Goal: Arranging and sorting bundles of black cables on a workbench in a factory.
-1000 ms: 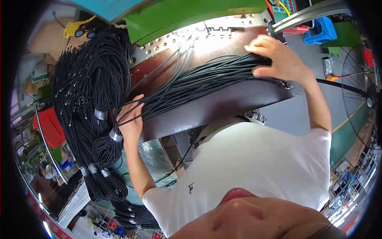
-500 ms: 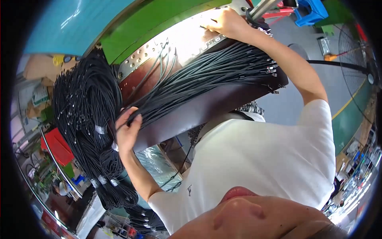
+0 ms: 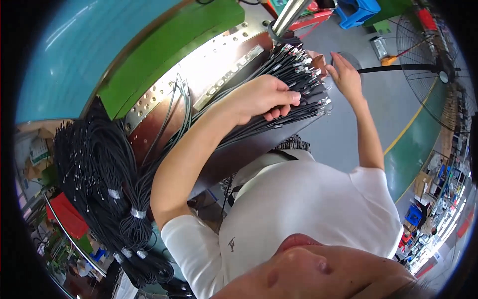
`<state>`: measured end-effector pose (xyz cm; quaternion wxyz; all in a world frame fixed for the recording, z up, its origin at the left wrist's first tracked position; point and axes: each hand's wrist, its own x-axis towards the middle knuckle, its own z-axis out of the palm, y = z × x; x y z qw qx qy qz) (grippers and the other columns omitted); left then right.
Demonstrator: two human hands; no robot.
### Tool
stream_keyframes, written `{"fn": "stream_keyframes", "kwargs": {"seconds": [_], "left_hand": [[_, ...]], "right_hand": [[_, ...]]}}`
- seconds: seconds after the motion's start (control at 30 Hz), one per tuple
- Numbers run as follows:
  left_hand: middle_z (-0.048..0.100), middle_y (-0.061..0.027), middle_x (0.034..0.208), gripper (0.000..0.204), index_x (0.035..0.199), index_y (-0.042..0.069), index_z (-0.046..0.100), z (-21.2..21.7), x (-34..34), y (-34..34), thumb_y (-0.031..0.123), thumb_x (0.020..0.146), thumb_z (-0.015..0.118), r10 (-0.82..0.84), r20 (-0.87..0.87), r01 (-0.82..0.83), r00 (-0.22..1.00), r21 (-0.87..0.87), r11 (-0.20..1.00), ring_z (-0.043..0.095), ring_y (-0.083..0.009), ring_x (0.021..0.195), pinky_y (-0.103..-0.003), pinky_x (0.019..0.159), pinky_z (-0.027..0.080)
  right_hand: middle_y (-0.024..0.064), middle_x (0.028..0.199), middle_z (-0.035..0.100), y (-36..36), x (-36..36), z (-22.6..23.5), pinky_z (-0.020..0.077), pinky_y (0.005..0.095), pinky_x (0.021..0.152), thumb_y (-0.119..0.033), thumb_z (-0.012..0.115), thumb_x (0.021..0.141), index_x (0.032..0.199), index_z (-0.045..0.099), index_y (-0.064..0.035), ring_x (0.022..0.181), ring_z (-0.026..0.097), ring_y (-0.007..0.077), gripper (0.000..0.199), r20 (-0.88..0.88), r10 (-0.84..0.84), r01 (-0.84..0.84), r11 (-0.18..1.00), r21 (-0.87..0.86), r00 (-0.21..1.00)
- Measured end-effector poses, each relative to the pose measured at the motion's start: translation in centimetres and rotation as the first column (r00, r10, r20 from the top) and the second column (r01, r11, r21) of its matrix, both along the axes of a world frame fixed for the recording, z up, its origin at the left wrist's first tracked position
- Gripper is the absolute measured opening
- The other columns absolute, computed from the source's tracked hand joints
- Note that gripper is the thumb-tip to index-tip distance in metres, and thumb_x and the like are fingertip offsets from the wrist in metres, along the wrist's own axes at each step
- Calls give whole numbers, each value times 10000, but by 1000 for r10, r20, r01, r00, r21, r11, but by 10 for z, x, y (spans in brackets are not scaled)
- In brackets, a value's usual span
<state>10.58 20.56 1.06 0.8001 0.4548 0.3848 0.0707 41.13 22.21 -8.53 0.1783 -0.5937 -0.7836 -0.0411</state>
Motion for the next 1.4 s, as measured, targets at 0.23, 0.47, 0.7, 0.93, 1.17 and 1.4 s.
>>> {"fn": "stream_keyframes", "kwargs": {"seconds": [0.23,0.47,0.7,0.93,1.17,1.4], "left_hand": [[444,24,591,210,1040,26,570,19,0,-68,206,954,505,499,198,-486,844,-109,867,373,-35,511,-191,440,273],[434,30,610,187,1019,38,554,-11,0,-114,207,961,500,767,252,-807,590,148,572,363,-30,509,-180,438,272],[421,27,611,170,1014,32,536,-27,-19,-139,190,958,506,908,267,-946,322,48,321,342,-28,494,-183,417,256],[433,23,656,164,1032,18,520,-40,-24,-148,163,957,503,904,312,-954,292,24,300,376,-36,537,-185,436,275],[504,-10,621,230,1086,11,522,-34,-33,-143,202,960,499,903,340,-951,262,-68,302,445,-57,502,-188,454,354],[451,15,545,264,1030,42,584,-26,-44,-134,278,970,481,949,277,-968,150,-154,198,367,-41,443,-187,392,263]], "right_hand": [[117,892,661,-60,-72,109,500,300,645,-490,415,945,921,627,47,753,633,165,578,-830,225,-798,483,-360,510],[62,866,646,-44,-185,94,453,249,642,-253,519,949,868,633,4,746,566,96,293,-903,-428,-767,593,-246,-42],[31,747,623,-49,-234,84,393,214,551,-409,597,886,810,646,-20,663,542,80,399,-848,-518,-840,408,-359,110],[33,746,652,-49,-245,90,446,210,586,-341,589,908,885,679,19,655,565,50,372,-837,-447,-810,332,-484,317],[79,896,694,-31,-236,81,484,271,788,-303,560,923,1036,655,38,851,624,117,372,-770,27,-764,150,-628,638],[142,987,644,40,-213,59,469,393,758,-339,639,818,985,654,-87,906,603,310,303,-315,697,-765,579,-281,644]]}}
